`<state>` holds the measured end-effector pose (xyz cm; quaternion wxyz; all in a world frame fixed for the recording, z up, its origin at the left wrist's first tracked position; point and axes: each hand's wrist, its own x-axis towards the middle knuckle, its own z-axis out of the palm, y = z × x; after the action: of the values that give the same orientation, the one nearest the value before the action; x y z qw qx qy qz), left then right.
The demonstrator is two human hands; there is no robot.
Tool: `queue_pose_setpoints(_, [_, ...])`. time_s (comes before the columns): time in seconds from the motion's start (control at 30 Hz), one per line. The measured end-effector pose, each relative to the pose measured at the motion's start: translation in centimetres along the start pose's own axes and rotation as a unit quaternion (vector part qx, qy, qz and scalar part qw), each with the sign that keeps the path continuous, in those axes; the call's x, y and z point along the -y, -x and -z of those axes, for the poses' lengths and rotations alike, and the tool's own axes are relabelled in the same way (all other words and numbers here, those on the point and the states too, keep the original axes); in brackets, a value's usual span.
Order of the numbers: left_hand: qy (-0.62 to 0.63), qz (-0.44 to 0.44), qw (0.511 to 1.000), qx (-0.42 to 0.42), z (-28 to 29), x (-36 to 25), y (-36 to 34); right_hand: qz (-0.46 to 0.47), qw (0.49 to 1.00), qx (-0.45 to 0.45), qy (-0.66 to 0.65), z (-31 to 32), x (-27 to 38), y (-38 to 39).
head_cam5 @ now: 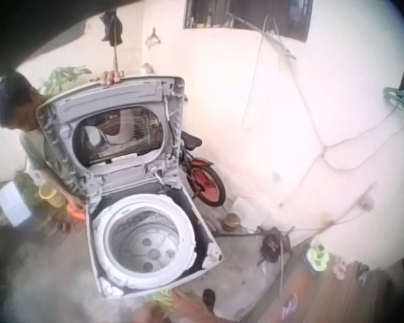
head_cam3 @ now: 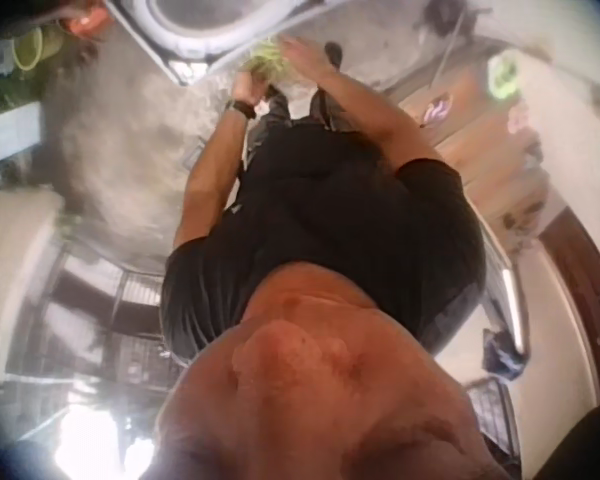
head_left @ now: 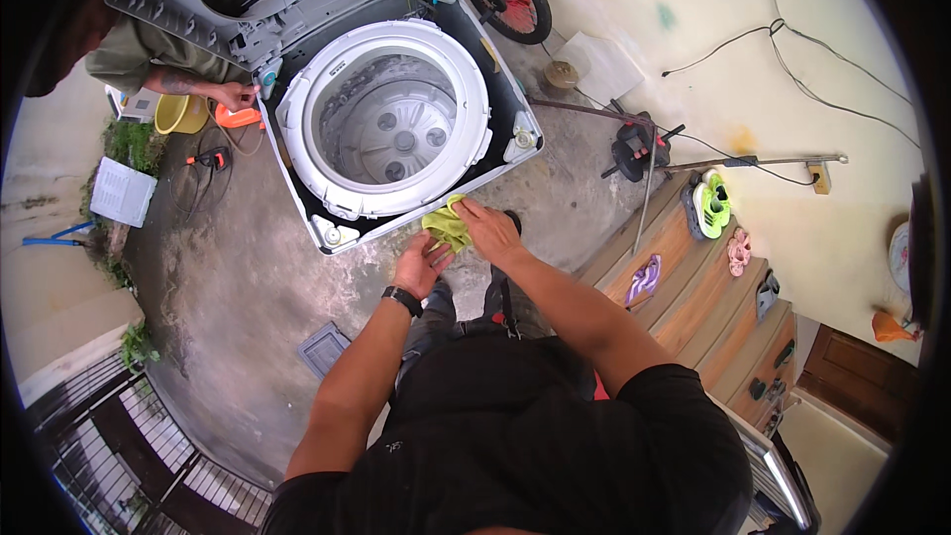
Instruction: The person wipes the upper rim of the washing machine drum using a cloth and cleans the detergent dispenser area by hand.
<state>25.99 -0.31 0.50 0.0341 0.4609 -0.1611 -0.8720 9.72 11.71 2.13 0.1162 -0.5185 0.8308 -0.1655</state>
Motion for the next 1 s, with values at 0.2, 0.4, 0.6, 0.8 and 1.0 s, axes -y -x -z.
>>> queue_pose_setpoints(0.2, [-0.077, 0.011, 0.993, 0.089, -7.3, 2.0, -1.0, -0.163, 0.983, -0.066, -0.058, 3.6, -4.9, 0.4])
queue_pose_setpoints(0.4, [-0.080, 0.030, 0.994, 0.068, -7.9, 2.0, -0.4, -0.123, 0.986, -0.058, -0.099, 0.8, -2.8, 1.4])
queue_pose_setpoints(0.6, [-0.103, 0.028, 0.994, 0.024, -4.8, 0.8, 0.2, -0.099, 0.977, -0.053, -0.180, 0.2, -1.8, 0.4])
queue_pose_setpoints(0.8, [-0.108, 0.025, 0.994, 0.019, -2.7, 0.2, 1.6, -0.371, 0.622, -0.196, -0.661, 0.0, -5.3, -2.3])
queue_pose_setpoints(1.0, [-0.134, 0.011, 0.990, 0.044, -1.5, -0.9, 2.3, -0.371, 0.367, -0.302, -0.797, -1.9, -4.0, -3.9])
